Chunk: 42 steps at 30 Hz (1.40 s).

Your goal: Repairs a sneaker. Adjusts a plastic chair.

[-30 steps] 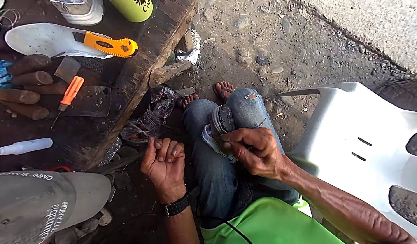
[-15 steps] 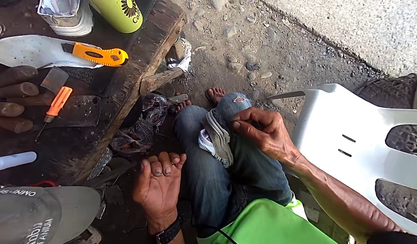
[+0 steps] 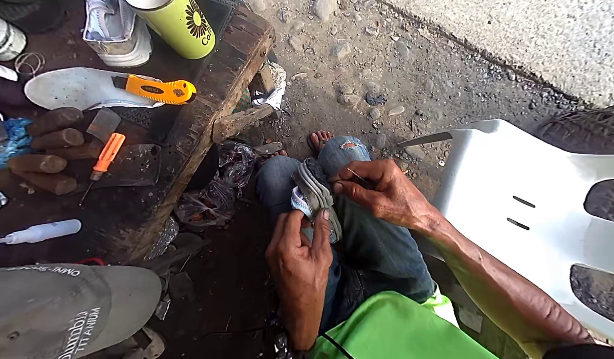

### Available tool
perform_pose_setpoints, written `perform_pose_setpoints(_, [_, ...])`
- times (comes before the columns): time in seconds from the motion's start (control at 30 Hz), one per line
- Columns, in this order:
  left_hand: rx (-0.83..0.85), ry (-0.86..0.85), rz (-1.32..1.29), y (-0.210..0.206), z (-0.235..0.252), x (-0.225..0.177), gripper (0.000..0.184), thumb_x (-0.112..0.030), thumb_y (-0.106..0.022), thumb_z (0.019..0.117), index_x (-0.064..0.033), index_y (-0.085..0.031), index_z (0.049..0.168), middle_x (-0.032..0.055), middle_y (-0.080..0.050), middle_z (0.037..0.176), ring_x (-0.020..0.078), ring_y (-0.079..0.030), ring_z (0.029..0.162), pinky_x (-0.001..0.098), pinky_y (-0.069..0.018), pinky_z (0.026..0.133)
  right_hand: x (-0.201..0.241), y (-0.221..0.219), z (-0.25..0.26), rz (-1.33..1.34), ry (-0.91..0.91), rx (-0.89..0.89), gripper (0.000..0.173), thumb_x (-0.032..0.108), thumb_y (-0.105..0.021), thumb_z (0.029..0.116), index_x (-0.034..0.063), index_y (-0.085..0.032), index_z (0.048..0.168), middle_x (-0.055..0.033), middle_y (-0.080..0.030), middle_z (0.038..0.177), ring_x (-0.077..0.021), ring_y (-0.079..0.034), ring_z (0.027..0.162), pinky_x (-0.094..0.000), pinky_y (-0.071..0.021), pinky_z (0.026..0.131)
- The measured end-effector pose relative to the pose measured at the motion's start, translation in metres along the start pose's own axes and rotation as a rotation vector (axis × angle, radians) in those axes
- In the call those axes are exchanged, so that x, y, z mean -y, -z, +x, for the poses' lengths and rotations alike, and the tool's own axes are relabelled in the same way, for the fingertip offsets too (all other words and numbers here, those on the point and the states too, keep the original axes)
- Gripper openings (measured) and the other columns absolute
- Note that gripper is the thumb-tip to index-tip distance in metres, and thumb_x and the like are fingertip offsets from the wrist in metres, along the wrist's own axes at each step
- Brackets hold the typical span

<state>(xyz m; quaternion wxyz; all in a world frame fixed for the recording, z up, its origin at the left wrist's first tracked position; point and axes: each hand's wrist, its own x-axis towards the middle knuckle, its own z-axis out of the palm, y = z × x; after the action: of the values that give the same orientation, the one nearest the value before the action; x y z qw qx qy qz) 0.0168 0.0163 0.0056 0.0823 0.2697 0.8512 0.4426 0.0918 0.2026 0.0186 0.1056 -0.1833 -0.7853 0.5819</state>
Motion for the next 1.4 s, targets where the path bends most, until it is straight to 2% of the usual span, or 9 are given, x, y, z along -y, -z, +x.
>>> perform_pose_setpoints(0.07, [-0.037,-0.019,-0.107,-0.012,0.008,-0.004,0.024,-0.027,-0.076,0.0902,-0.0046,-0.068,0.084,0.0007,-0.061,0.081,0.0028,-0.060,0.067,0.0168,-0.0515,0.056,-0.001,0.002,0.002,0.011,0.002,-0.021,0.014,0.017,-0.065,0.0992,0.0088,-0.075,0.095,0.0058,-0.065,0.072,0.0016,-0.056,0.061,-0.0176,-0.0463,0.056])
perform_pose_setpoints(0.17, [-0.060,-0.053,-0.523,-0.018,0.018,-0.012,0.009,-0.007,-0.072,0.0914,0.0012,-0.068,0.092,0.0041,-0.067,0.086,0.0113,-0.069,0.078,0.0258,-0.0627,0.071,0.006,0.010,0.006,0.155,0.020,-0.053,0.012,0.014,-0.066,0.0987,0.0060,-0.076,0.095,0.0045,-0.064,0.071,0.0005,-0.052,0.056,-0.0163,-0.0433,0.051])
perform_pose_setpoints(0.33, [0.045,0.173,-0.981,-0.002,0.025,-0.019,0.019,-0.002,-0.065,0.0946,0.0044,-0.068,0.112,0.0105,-0.073,0.102,0.0158,-0.071,0.095,0.0317,-0.0595,0.089,0.024,0.007,0.009,0.178,0.078,-0.062,0.012,0.015,-0.067,0.0977,0.0078,-0.073,0.090,0.0043,-0.063,0.072,-0.0013,-0.056,0.062,-0.0185,-0.0460,0.055])
perform_pose_setpoints(0.53, [0.000,0.467,-1.255,-0.008,0.027,-0.007,0.023,-0.003,-0.064,0.0942,0.0035,-0.066,0.116,0.0165,-0.072,0.105,0.0198,-0.073,0.097,0.0382,-0.0613,0.088,0.007,0.015,0.001,-0.074,0.034,-0.044,0.015,0.030,-0.065,0.0997,0.0159,-0.069,0.098,0.0077,-0.059,0.071,-0.0020,-0.053,0.060,-0.0226,-0.0452,0.054])
perform_pose_setpoints(0.73, [0.000,0.511,-1.290,-0.003,0.028,-0.011,0.029,-0.006,-0.060,0.0970,0.0018,-0.061,0.125,0.0143,-0.071,0.112,0.0189,-0.071,0.103,0.0384,-0.0607,0.091,0.009,0.071,-0.008,-0.141,0.031,-0.074,0.035,0.019,-0.059,0.0992,0.0142,-0.061,0.134,0.0042,-0.069,0.109,-0.0038,-0.066,0.082,-0.0221,-0.0588,0.070])
perform_pose_setpoints(0.8, [0.016,0.533,-1.315,-0.001,0.030,-0.011,0.029,-0.010,-0.059,0.0988,0.0016,-0.060,0.125,0.0156,-0.070,0.114,0.0204,-0.071,0.105,0.0401,-0.0604,0.092,0.011,0.065,-0.010,-0.038,0.125,0.025,0.033,0.017,-0.065,0.0987,0.0100,-0.066,0.131,0.0026,-0.071,0.106,-0.0021,-0.064,0.078,-0.0183,-0.0557,0.065])
perform_pose_setpoints(0.93, [0.056,0.596,-1.416,0.002,0.032,-0.008,0.033,-0.013,-0.065,0.0965,0.0012,-0.058,0.125,0.0186,-0.070,0.114,0.0245,-0.071,0.105,0.0436,-0.0604,0.092,0.008,0.038,-0.004,0.023,0.228,0.230,0.031,0.020,-0.063,0.0998,0.0084,-0.069,0.128,0.0013,-0.068,0.103,-0.0004,-0.060,0.085,-0.0171,-0.0520,0.073])
perform_pose_setpoints(1.07, [0.059,0.638,-1.479,0.003,0.033,-0.009,0.036,-0.012,-0.072,0.0908,-0.0009,-0.059,0.122,0.0178,-0.071,0.110,0.0242,-0.072,0.102,0.0436,-0.0612,0.090,0.004,0.025,0.003,-0.057,0.240,0.209,0.032,0.033,-0.057,0.1058,0.0137,-0.072,0.126,0.0032,-0.067,0.094,-0.0008,-0.058,0.077,-0.0202,-0.0494,0.067])
perform_pose_setpoints(1.4, [0.061,0.642,-1.510,0.000,0.030,-0.006,0.035,-0.012,-0.075,0.0894,0.0000,-0.062,0.120,0.0180,-0.071,0.111,0.0241,-0.072,0.104,0.0436,-0.0604,0.091,0.009,0.035,0.010,-0.102,0.223,0.297,0.033,0.025,-0.048,0.1086,0.0156,-0.071,0.130,0.0026,-0.070,0.105,-0.0002,-0.062,0.088,-0.0204,-0.0518,0.076])
